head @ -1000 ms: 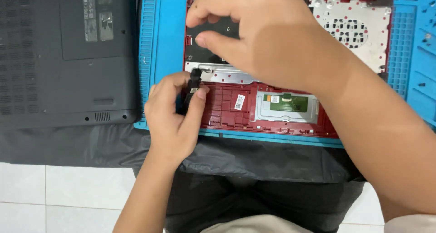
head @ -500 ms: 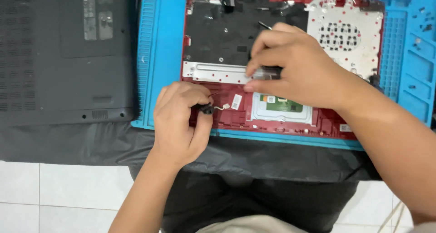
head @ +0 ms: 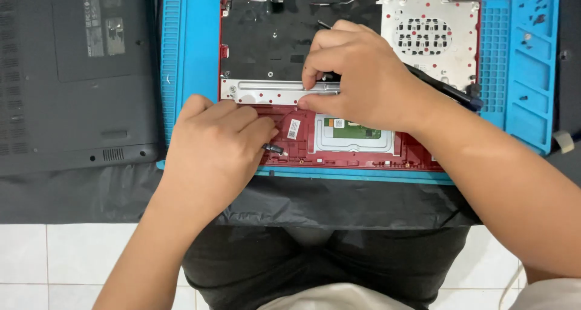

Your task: The recorder is performing repairs on a laptop, including unscrewing components and adjusting internal cables.

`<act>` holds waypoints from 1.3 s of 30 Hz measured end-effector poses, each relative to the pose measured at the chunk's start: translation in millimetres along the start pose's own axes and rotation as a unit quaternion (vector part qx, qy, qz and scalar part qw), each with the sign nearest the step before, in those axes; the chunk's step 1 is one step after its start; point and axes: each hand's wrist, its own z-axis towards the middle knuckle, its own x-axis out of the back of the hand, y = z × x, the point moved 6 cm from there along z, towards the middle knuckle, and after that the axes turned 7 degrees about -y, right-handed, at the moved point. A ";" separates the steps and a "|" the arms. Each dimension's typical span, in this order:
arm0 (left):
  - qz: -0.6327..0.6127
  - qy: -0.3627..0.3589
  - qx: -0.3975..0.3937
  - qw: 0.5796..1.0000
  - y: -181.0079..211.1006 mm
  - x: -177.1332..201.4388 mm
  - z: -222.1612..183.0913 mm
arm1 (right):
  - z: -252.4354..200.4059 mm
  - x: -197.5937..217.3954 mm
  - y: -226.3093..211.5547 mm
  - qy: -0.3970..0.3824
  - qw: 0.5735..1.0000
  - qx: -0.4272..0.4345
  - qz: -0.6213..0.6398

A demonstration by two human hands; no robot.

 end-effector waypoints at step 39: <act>-0.247 -0.008 -0.040 0.968 -9.7 -17.8 43.3 | -9.7 31.1 7.8 -0.076 0.994 -0.037 0.075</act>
